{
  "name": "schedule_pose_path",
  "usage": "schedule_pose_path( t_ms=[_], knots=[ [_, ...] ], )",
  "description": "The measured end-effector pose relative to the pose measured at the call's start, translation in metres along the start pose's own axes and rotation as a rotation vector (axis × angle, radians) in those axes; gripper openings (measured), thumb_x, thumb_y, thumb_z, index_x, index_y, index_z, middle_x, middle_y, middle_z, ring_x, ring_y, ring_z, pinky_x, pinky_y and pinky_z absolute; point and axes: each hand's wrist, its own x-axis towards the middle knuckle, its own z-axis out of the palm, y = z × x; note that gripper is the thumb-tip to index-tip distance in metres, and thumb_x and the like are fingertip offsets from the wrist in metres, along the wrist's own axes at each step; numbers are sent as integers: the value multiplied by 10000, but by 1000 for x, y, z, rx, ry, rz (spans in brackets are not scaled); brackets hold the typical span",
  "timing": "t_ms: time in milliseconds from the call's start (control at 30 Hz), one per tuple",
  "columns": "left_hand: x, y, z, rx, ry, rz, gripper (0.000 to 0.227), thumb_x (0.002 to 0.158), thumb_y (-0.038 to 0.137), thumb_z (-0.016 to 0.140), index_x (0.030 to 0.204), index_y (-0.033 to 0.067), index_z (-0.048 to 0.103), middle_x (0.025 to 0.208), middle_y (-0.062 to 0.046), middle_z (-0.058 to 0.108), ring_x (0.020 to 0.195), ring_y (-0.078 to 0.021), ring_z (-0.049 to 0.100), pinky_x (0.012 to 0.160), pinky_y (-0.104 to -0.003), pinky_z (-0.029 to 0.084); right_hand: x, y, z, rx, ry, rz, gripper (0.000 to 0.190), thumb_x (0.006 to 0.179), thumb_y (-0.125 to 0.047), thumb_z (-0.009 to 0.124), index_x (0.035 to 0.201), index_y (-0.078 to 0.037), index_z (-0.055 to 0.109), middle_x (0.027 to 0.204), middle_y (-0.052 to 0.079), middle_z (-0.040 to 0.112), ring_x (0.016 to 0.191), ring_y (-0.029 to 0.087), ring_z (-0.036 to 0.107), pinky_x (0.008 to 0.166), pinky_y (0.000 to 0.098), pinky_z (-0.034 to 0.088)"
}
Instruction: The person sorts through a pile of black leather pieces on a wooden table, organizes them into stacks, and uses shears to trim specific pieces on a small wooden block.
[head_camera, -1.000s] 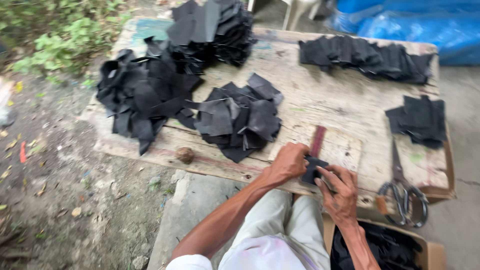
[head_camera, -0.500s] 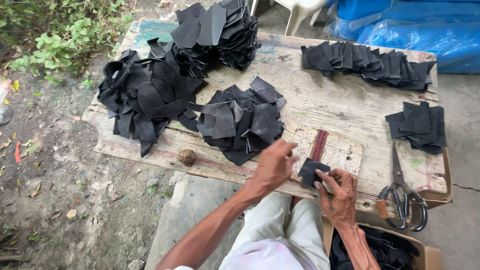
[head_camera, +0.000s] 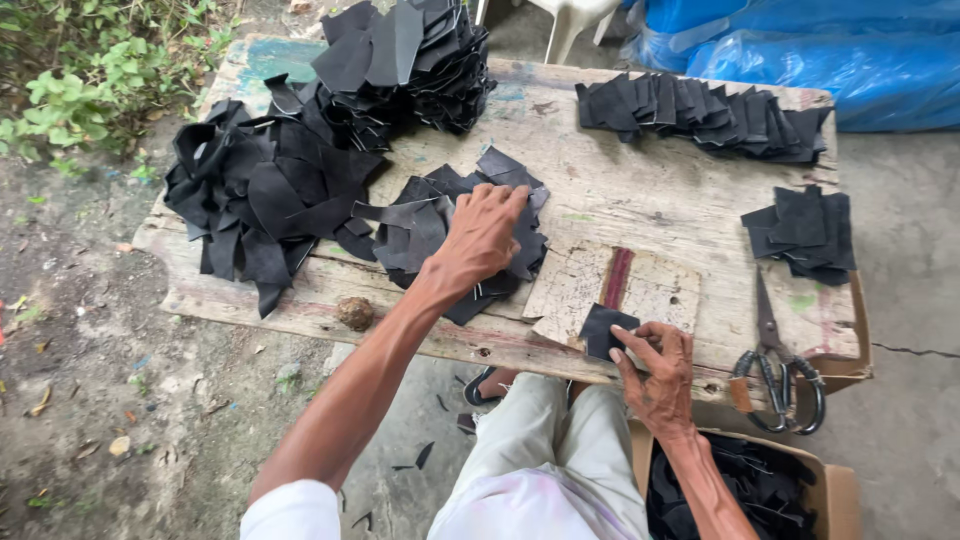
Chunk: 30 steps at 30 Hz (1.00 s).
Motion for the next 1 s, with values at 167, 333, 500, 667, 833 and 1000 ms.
schedule_pose_path(
  t_ms=[167,333,500,667,833,1000],
  knots=[
    [35,-9,13,209,-293,19,706,719,-11,731,1389,25,512,1237,-221,555,1163,-366,535,899,-491,439,2,6,1,2,-3,22,453,856,-204,780,1291,-108,693,1165,121,542,1085,298,509,970,429,449],
    [31,-16,3,120,-244,59,867,580,-56,759,1404,39,506,1154,-236,527,1048,-374,540,875,-446,462,4,16,2,10,-37,43,732,847,-261,764,1486,-26,494,1344,202,452,1242,372,458,1039,486,403],
    [38,-13,-9,64,-183,137,745,611,-88,779,1325,18,595,1060,-188,657,962,-354,604,868,-452,497,5,20,1,38,-47,45,738,836,-273,779,1462,-7,494,1380,213,437,1281,388,442,1062,499,392],
    [46,-12,-56,-357,-251,-25,257,789,17,790,1037,72,752,994,-105,754,913,-250,701,871,-407,565,8,24,1,75,-99,137,632,809,-297,808,1357,-71,589,1352,193,425,1276,382,442,1052,493,409],
    [43,12,-89,-637,-139,-125,175,902,17,702,1075,42,711,1002,-88,759,888,-234,709,807,-399,587,12,18,-4,127,-106,178,605,772,-266,838,1295,-65,608,1324,182,413,1267,372,440,1056,489,408],
    [44,46,-59,-678,-330,-349,216,890,44,652,1095,54,720,1004,-103,775,830,-263,748,728,-402,654,12,8,-1,170,-10,235,532,687,-152,864,1138,-52,599,1164,127,545,1098,306,540,1000,453,452]
  ],
)
